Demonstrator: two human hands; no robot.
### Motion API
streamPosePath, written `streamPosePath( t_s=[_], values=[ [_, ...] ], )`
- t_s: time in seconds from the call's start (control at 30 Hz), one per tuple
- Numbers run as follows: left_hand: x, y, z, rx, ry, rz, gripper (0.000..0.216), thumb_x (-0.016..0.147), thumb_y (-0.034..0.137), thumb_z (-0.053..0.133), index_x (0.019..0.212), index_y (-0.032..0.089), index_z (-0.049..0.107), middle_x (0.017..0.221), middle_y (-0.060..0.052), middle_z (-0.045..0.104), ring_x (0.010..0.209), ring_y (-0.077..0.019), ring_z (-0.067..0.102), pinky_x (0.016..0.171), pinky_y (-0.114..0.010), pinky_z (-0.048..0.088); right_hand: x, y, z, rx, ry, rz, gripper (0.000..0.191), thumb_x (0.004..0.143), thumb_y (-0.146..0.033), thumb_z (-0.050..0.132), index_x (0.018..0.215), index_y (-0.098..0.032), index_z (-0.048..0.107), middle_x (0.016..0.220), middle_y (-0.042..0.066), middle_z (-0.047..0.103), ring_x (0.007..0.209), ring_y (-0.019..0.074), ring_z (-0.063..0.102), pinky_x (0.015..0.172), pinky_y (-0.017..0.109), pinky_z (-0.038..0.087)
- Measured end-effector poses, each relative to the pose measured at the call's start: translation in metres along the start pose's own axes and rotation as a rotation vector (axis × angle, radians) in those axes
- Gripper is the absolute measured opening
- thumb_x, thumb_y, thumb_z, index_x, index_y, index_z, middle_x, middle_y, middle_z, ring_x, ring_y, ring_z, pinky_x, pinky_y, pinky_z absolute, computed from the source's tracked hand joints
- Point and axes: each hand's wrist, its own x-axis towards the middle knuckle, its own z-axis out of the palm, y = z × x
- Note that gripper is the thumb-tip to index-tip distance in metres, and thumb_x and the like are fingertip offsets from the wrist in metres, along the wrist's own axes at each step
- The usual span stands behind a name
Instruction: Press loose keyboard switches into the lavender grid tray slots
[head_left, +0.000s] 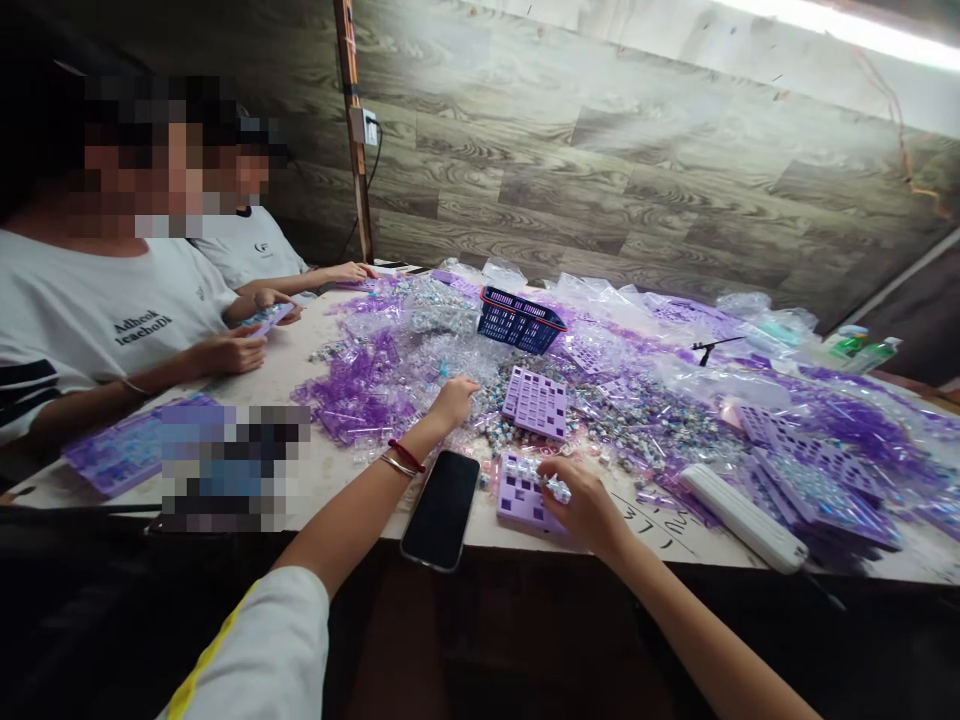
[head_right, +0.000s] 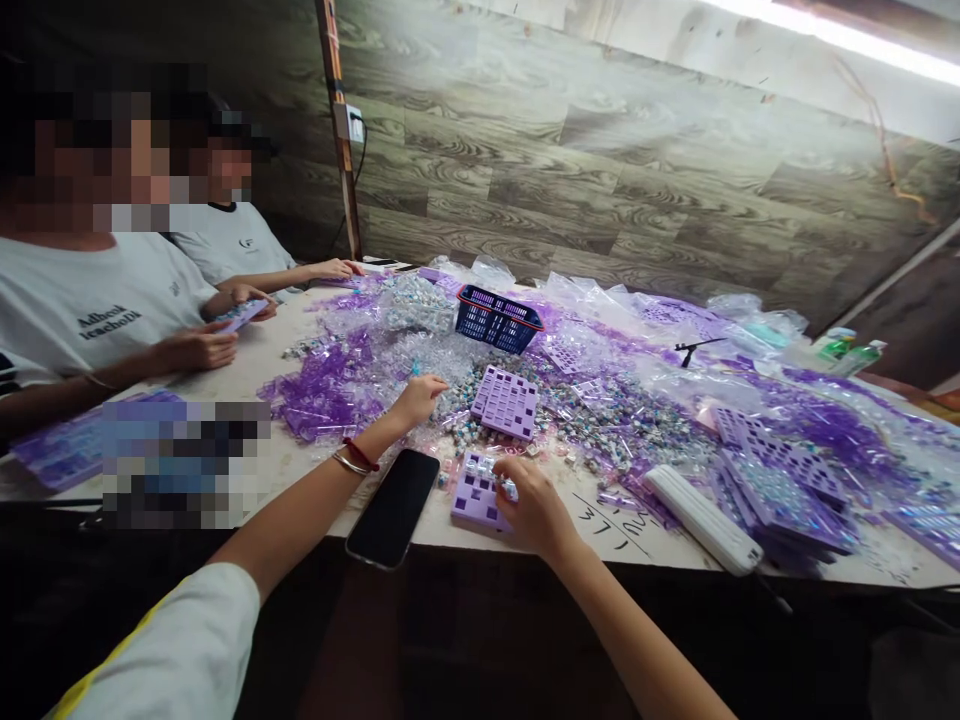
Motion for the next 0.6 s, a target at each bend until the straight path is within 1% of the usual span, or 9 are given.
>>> streamPosePath(
  t_s=[0.13, 0.23, 0.3, 0.37, 0.43, 0.6],
  values=[
    [-0.001, 0.004, -0.001, -0.027, 0.031, -0.005, 0.041, 0.075, -0.004, 0.042, 0.096, 0.016, 0.071, 0.104, -0.005, 0.069, 0.101, -0.0158, 0.062, 0.096, -0.029, 0.046, 0.000, -0.005, -0.003, -0.075, -0.141, -0.051, 0.024, 0.075, -0.002, 0.046, 0.089, -0.018, 0.056, 0.086, 0.006, 0.064, 0.082, 0.0197, 0.059, 0.075, 0.030, 0.048],
    [0.000, 0.007, -0.005, -0.039, 0.049, -0.020, 0.036, 0.081, 0.000, 0.046, 0.104, 0.016, 0.068, 0.109, -0.006, 0.068, 0.103, -0.0170, 0.062, 0.098, -0.031, 0.045, 0.005, -0.008, -0.007, -0.100, -0.203, -0.053, 0.025, 0.077, 0.000, 0.046, 0.089, -0.017, 0.059, 0.084, 0.007, 0.065, 0.083, 0.0199, 0.060, 0.075, 0.030, 0.048],
    [0.000, 0.010, -0.008, -0.043, 0.058, -0.035, 0.033, 0.083, 0.003, 0.048, 0.108, 0.014, 0.066, 0.111, -0.008, 0.067, 0.104, -0.0185, 0.061, 0.099, -0.032, 0.045, 0.006, -0.009, -0.008, -0.092, -0.221, -0.039, 0.026, 0.079, 0.000, 0.045, 0.090, -0.017, 0.061, 0.086, 0.007, 0.066, 0.083, 0.0196, 0.061, 0.076, 0.030, 0.048],
    [-0.001, 0.013, -0.011, -0.048, 0.061, -0.046, 0.033, 0.084, 0.003, 0.049, 0.111, 0.012, 0.065, 0.113, -0.009, 0.066, 0.106, -0.0192, 0.061, 0.099, -0.032, 0.045, 0.005, -0.007, -0.007, -0.071, -0.216, -0.033, 0.027, 0.080, 0.000, 0.045, 0.093, -0.018, 0.061, 0.090, 0.007, 0.066, 0.084, 0.0188, 0.062, 0.076, 0.030, 0.049],
    [-0.001, 0.015, -0.012, -0.056, 0.061, -0.053, 0.032, 0.084, 0.002, 0.049, 0.112, 0.010, 0.064, 0.115, -0.010, 0.065, 0.107, -0.0190, 0.060, 0.100, -0.030, 0.043, 0.004, -0.003, -0.006, -0.053, -0.181, -0.032, 0.024, 0.082, -0.003, 0.047, 0.094, -0.018, 0.061, 0.092, 0.007, 0.066, 0.084, 0.0186, 0.063, 0.076, 0.030, 0.049],
    [-0.003, 0.019, -0.012, -0.075, 0.054, -0.073, 0.033, 0.085, 0.002, 0.050, 0.115, 0.009, 0.061, 0.117, -0.011, 0.064, 0.109, -0.0192, 0.059, 0.099, -0.028, 0.043, 0.000, 0.009, -0.001, -0.027, -0.082, -0.020, 0.014, 0.084, -0.011, 0.052, 0.092, -0.019, 0.062, 0.085, 0.006, 0.068, 0.081, 0.0192, 0.065, 0.075, 0.031, 0.051]
  ],
)
